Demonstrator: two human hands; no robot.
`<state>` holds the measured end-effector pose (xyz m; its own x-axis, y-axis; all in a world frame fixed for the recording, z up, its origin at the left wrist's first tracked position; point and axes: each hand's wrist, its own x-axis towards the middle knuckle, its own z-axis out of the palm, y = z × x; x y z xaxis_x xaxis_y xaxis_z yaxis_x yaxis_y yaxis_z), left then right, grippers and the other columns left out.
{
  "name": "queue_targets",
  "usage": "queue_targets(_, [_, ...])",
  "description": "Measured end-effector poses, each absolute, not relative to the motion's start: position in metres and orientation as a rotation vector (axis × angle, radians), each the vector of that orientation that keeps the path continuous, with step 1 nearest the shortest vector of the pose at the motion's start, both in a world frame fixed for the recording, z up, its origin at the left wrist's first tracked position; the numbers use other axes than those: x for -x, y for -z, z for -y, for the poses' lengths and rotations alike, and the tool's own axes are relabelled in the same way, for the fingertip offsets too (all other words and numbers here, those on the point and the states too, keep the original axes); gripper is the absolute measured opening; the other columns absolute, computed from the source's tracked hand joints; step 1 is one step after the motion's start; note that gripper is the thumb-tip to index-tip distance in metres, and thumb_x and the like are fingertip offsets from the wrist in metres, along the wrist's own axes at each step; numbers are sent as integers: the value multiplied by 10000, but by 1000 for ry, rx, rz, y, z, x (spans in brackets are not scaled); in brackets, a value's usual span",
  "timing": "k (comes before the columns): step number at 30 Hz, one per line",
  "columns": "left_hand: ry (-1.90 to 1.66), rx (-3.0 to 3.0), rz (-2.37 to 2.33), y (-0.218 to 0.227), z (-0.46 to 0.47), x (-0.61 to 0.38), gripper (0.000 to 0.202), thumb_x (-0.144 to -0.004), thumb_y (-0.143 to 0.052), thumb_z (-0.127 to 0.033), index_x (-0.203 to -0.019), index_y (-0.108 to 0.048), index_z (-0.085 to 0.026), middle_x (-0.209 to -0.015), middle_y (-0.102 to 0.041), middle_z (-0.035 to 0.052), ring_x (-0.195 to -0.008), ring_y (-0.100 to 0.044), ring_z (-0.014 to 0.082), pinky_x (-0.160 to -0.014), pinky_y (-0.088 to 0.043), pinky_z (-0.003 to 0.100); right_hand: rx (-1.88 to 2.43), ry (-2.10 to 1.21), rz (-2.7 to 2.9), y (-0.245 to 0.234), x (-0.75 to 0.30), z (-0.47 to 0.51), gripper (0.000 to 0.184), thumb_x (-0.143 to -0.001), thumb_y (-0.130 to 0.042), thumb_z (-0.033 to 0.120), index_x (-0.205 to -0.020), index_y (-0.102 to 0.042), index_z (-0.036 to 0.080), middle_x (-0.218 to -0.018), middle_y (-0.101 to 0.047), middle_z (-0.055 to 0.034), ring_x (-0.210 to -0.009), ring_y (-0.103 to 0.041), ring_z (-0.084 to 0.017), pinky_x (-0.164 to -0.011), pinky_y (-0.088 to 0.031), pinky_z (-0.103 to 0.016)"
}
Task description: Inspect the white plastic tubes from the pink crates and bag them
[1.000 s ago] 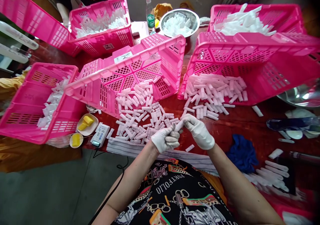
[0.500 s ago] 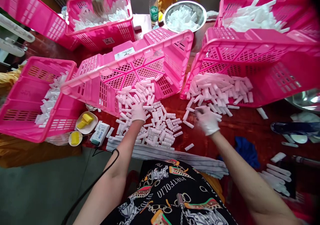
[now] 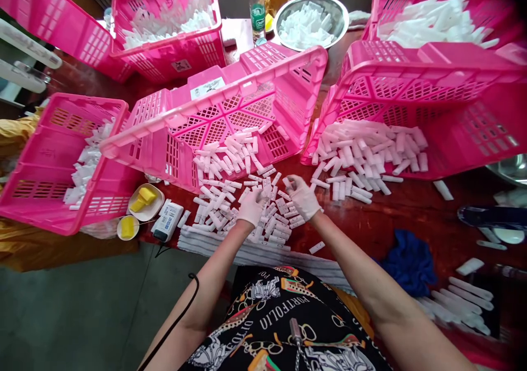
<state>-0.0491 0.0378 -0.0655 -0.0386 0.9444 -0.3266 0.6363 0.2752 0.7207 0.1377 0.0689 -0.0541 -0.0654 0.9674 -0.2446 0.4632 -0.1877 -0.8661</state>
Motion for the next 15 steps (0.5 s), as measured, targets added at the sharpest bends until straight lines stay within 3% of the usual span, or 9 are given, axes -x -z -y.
queue_targets(2, [-594,-1349,-1676,55,-26,36,349,-815,-582,-289,-1135,-609,-152,-1063,-636,90,-977,-585,187,-908,-431,300,1598,-1231,1374,27,-141,-65,432,-883,-463,378,-1284,-384,238,-926,-614,-21,-706,-611,-121,-686,-502,-275])
queue_targets(4, [-650,-1299,-1615,43,-19,23,301,-801,-597,-296,-1073,-630,-172,-1007,-642,66,-925,-588,181,-883,-440,303,1435,-1277,1207,1,-143,-60,468,-859,-495,396,-1291,-363,270,-920,-617,-19,-734,-640,-141,-732,-523,-310])
queue_targets(7, [-700,-1276,-1547,22,-14,5,211,-797,-599,-286,-975,-650,-184,-907,-630,40,-837,-576,165,-825,-448,288,1286,-1300,1101,-26,-144,-54,333,-826,-547,381,-1118,-414,292,-855,-620,-10,-813,-658,-174,-804,-524,-357])
queue_targets(10, [-758,-1241,-1558,0,-12,-9,172,-790,-609,-259,-938,-656,-185,-883,-602,40,-809,-559,158,-796,-439,268,1274,-1264,1032,-34,-141,-50,304,-793,-594,395,-966,-366,296,-865,-631,-17,-835,-661,-193,-782,-530,-369])
queue_targets(15, [-784,-1346,-1637,-25,-8,-19,187,-818,-589,-330,-964,-646,-228,-943,-560,69,-902,-511,204,-857,-396,291,1368,-1309,872,-30,-135,-44,315,-810,-544,496,-920,-350,273,-811,-644,-19,-781,-657,-198,-713,-530,-353])
